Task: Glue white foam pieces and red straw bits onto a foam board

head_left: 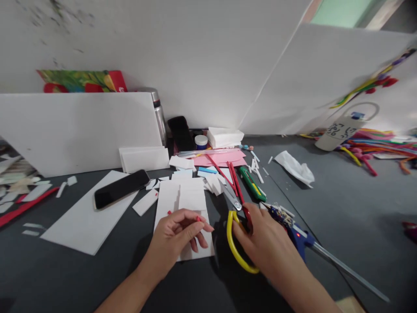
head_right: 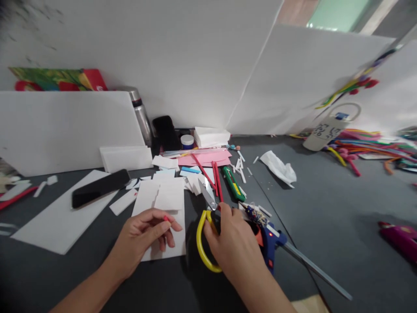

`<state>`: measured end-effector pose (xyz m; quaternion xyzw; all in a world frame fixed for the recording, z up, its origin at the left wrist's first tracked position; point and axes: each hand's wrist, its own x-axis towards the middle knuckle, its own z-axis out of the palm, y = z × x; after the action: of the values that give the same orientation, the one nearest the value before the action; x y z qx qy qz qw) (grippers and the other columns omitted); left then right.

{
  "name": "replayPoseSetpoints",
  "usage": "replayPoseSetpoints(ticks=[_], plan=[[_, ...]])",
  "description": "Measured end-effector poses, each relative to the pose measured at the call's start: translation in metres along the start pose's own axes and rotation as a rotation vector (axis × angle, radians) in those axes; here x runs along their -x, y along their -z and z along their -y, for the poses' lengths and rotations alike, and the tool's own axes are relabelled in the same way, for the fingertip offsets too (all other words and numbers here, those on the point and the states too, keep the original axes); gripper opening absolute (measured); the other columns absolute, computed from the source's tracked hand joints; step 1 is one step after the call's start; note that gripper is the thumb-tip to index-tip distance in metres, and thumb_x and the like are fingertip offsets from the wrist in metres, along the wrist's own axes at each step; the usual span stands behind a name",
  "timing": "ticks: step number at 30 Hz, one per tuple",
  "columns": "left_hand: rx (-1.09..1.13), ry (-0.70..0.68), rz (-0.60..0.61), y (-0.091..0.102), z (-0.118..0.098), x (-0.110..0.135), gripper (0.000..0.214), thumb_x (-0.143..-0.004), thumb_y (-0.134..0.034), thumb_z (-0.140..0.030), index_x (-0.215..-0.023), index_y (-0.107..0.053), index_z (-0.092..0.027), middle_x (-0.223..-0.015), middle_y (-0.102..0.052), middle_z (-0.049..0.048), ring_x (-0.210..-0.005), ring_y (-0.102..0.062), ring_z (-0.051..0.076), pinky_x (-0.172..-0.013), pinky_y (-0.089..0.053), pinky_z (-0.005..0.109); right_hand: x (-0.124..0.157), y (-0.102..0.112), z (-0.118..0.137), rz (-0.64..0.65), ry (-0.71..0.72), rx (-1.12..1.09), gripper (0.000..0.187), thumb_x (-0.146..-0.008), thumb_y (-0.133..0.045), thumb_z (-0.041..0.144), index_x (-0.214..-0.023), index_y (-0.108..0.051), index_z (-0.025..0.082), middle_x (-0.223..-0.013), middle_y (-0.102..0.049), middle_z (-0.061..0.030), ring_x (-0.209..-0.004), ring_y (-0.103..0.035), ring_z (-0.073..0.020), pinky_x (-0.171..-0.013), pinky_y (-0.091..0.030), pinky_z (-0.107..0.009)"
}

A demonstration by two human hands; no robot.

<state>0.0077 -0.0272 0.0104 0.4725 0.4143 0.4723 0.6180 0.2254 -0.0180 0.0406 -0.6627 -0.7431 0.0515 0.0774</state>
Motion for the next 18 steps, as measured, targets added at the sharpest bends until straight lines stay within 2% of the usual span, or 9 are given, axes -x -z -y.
replayPoseSetpoints(ticks=[5,9,12,13,15,18], plan=[[-0.16,-0.079,-0.029,-0.002,-0.006,0.002,0.017,-0.09,-0.064,-0.031,-0.087,-0.073,-0.016,-0.068,-0.067,0.002,-0.062,-0.061,0.011,-0.057,-0.049,0.021,0.002,-0.002,0.01,0.055,-0.001,0.178,0.016,-0.093,-0.052,0.031,-0.095,-0.056,0.016,-0.08,-0.067,-0.0135,-0.065,-0.071,-0.0268,-0.051,-0.043,-0.03],[-0.225,-0.098,-0.03,-0.004,-0.006,0.005,0.018,-0.089,-0.065,-0.031,-0.084,-0.073,-0.015,-0.069,-0.067,0.0029,-0.063,-0.061,0.012,-0.055,-0.046,0.021,0.005,0.002,0.021,0.165,0.017,0.269,0.02,-0.091,-0.057,0.033,-0.094,-0.06,0.014,-0.082,-0.07,-0.0169,-0.066,-0.073,-0.0298,-0.049,-0.043,-0.031],[-0.245,-0.103,-0.037,-0.005,-0.002,0.004,0.019,-0.088,-0.066,-0.032,-0.082,-0.072,-0.015,-0.069,-0.067,0.0034,-0.063,-0.061,0.014,-0.056,-0.047,0.022,0.002,0.017,0.028,0.26,0.07,0.305,0.024,-0.09,-0.06,0.037,-0.092,-0.065,0.014,-0.076,-0.071,-0.0164,-0.067,-0.073,-0.0323,-0.05,-0.045,-0.032],[-0.251,-0.108,-0.039,-0.006,0.0,0.004,0.018,-0.088,-0.066,-0.031,-0.081,-0.072,-0.016,-0.069,-0.067,0.0033,-0.064,-0.061,0.014,-0.056,-0.048,0.022,0.0,0.023,0.029,0.267,0.098,0.29,0.022,-0.091,-0.061,0.036,-0.09,-0.066,0.015,-0.075,-0.071,-0.0157,-0.068,-0.073,-0.0328,-0.051,-0.046,-0.033],[-0.26,-0.136,-0.048,-0.007,0.003,0.002,0.016,-0.088,-0.066,-0.028,-0.079,-0.07,-0.016,-0.069,-0.066,0.002,-0.063,-0.061,0.013,-0.058,-0.048,0.022,-0.005,0.034,0.033,0.194,0.181,0.189,0.018,-0.092,-0.059,0.031,-0.091,-0.068,0.016,-0.082,-0.071,-0.014,-0.072,-0.072,-0.0308,-0.056,-0.048,-0.035],[-0.26,-0.19,-0.068,-0.008,0.008,0.001,0.013,-0.087,-0.065,-0.023,-0.077,-0.068,-0.017,-0.066,-0.063,-0.0004,-0.061,-0.06,0.012,-0.06,-0.049,0.022,-0.012,0.039,0.036,0.045,0.342,-0.158,0.011,-0.093,-0.06,0.022,-0.096,-0.07,0.02,-0.091,-0.068,-0.008,-0.076,-0.068,-0.0218,-0.064,-0.048,-0.031]])
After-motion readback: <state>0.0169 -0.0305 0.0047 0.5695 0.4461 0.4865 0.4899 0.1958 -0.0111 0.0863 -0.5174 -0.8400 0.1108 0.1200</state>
